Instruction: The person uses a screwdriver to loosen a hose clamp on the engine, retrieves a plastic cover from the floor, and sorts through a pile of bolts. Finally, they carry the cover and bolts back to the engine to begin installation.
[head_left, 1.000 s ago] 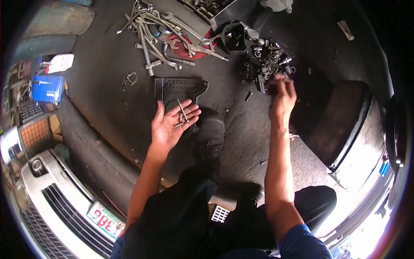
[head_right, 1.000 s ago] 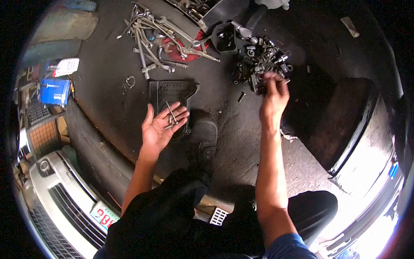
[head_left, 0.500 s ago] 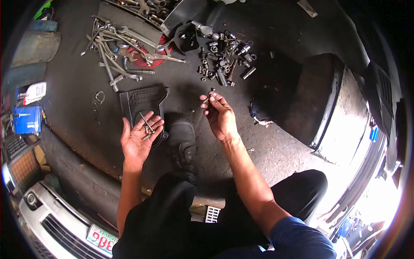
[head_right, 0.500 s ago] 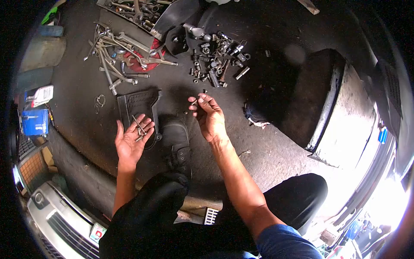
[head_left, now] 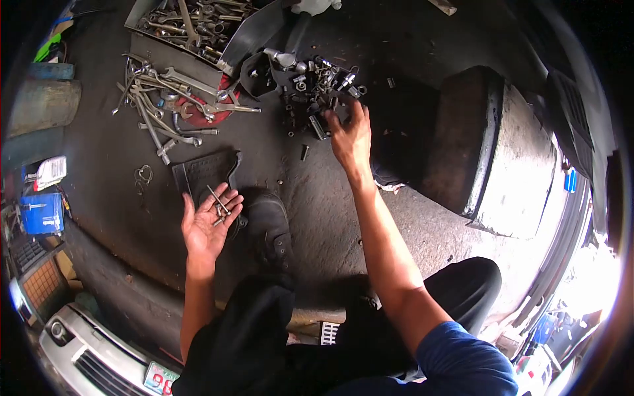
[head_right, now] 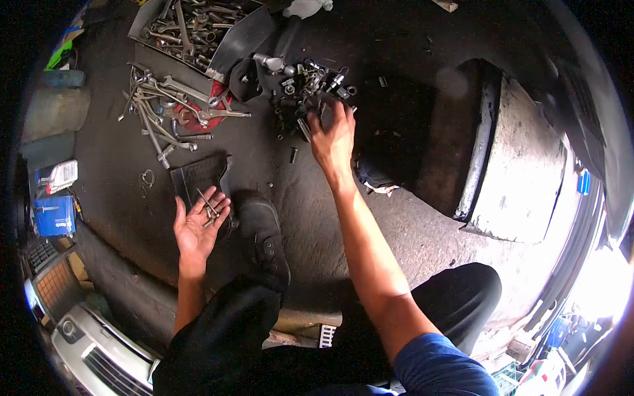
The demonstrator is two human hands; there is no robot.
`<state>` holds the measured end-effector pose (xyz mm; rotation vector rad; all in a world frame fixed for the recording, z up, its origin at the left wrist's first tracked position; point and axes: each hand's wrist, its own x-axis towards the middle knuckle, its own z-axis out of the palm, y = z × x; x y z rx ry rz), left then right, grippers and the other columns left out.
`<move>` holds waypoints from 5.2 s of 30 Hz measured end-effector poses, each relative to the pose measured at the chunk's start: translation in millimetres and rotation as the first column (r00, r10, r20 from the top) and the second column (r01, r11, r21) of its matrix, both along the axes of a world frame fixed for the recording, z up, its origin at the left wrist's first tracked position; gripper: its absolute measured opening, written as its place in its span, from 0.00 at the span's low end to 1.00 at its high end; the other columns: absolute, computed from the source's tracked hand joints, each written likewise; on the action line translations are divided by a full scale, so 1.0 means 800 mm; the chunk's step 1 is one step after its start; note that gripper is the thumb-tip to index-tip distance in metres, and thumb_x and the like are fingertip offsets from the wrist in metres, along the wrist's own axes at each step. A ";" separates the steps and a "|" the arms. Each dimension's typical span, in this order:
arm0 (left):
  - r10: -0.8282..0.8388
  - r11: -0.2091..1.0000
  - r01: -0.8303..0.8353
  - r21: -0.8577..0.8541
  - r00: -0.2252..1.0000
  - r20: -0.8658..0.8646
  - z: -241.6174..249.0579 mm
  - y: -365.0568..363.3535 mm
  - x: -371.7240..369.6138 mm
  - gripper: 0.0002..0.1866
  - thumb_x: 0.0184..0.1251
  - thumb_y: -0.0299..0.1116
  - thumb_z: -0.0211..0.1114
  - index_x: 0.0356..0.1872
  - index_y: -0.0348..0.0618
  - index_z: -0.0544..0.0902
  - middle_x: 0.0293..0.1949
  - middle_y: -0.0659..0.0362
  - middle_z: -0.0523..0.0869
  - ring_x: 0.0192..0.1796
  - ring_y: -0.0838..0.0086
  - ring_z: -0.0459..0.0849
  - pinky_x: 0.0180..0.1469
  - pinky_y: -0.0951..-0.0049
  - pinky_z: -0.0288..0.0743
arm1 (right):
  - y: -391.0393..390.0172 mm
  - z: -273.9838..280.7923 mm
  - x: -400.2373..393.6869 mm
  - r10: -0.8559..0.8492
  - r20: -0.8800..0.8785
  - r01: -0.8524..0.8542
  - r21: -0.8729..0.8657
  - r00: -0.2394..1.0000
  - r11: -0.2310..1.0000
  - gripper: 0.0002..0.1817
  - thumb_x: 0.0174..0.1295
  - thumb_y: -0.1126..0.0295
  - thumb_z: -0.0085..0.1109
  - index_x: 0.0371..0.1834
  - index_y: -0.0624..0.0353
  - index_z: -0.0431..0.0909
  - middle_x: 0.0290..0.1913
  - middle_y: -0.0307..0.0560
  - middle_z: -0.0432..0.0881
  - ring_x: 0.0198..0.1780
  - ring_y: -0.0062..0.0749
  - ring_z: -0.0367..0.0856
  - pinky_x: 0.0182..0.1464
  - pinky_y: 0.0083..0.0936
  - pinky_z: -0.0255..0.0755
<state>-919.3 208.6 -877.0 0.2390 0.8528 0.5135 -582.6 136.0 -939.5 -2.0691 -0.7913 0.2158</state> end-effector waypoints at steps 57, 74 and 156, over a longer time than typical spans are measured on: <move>-0.006 1.000 0.004 -0.010 0.976 -0.217 0.000 -0.013 -0.027 0.20 0.84 0.52 0.54 0.33 0.51 0.71 0.29 0.65 0.70 0.33 0.74 0.69 0.37 0.73 0.64 | -0.040 0.035 0.044 0.301 -0.804 0.160 0.434 0.513 0.887 0.15 0.73 0.67 0.54 0.58 0.62 0.77 0.48 0.47 0.87 0.48 0.32 0.85 0.51 0.31 0.77; -0.003 1.000 -0.005 -0.021 0.921 -0.390 -0.004 -0.013 -0.043 0.24 0.79 0.58 0.60 0.36 0.46 0.74 0.22 0.71 0.64 0.23 0.84 0.65 0.24 0.82 0.55 | -0.058 -0.016 -0.003 0.010 -0.735 0.130 0.133 0.678 0.982 0.11 0.74 0.60 0.63 0.42 0.57 0.84 0.37 0.32 0.84 0.39 0.15 0.77 0.45 0.18 0.69; 0.269 0.366 0.891 0.269 0.175 -0.947 0.071 0.040 -0.093 0.28 0.79 0.48 0.63 0.29 0.26 0.76 0.19 0.43 0.71 0.23 0.54 0.64 0.30 0.57 0.65 | -0.036 -0.003 -0.106 0.274 -0.796 -0.555 -0.092 0.540 0.827 0.23 0.80 0.52 0.52 0.44 0.65 0.83 0.26 0.49 0.78 0.31 0.30 0.76 0.39 0.33 0.71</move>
